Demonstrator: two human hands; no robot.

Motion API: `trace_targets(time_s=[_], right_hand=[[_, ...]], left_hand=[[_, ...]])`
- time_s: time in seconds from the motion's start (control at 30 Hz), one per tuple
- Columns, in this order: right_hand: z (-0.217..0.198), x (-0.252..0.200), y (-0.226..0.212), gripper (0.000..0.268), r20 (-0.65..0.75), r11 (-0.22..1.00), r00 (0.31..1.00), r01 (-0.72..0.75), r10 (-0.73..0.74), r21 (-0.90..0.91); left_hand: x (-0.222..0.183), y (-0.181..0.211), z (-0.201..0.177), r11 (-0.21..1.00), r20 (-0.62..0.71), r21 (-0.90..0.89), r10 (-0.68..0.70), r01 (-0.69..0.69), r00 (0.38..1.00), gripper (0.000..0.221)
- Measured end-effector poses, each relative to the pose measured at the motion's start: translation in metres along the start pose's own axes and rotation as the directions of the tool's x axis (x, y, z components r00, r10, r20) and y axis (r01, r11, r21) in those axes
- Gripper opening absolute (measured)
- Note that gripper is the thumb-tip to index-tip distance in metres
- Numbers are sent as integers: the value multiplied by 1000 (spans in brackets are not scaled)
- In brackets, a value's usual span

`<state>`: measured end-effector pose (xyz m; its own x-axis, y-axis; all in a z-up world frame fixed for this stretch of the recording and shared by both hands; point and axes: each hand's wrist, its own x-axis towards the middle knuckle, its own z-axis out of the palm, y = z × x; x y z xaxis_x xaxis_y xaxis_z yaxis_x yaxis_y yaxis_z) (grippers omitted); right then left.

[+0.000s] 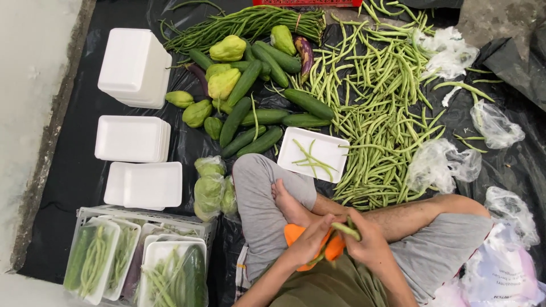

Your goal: Cleaning long beans by snapping off the ends and sorting them into a styrofoam tray while sitting on the floor.

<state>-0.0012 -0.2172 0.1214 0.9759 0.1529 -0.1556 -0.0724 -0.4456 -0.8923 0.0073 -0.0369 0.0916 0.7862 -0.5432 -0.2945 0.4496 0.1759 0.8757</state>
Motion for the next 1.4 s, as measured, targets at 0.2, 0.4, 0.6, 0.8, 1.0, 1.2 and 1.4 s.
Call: trace_targets(time_s=[0.2,0.4,0.6,0.8,1.0,1.2,1.4], right_hand=[[-11,3,-19,7,-291,994,956,-2,-30,-107],[-24,8,-27,8,-338,993,941,-42,3,-109],[-38,8,-38,11,-419,991,908,-63,8,-117],[-54,16,-32,25,-507,957,856,-57,-100,-286],[-64,35,-20,22,-556,988,831,-62,-29,-144],[-23,63,47,39,-449,863,893,-259,42,-434],[1,96,20,34,-288,976,945,-193,156,-103]], left_hand=[[-6,24,8,992,76,94,72,-79,995,56],[-7,26,4,979,63,203,2,-15,998,48],[-11,18,-4,960,71,277,26,-45,997,51],[-13,-12,-24,969,-10,227,-94,94,996,56],[4,-149,-88,972,-190,-16,-235,236,953,51],[16,-194,-120,498,-58,-841,-473,212,879,93],[19,-179,-115,651,-1,-685,-451,328,892,102]])
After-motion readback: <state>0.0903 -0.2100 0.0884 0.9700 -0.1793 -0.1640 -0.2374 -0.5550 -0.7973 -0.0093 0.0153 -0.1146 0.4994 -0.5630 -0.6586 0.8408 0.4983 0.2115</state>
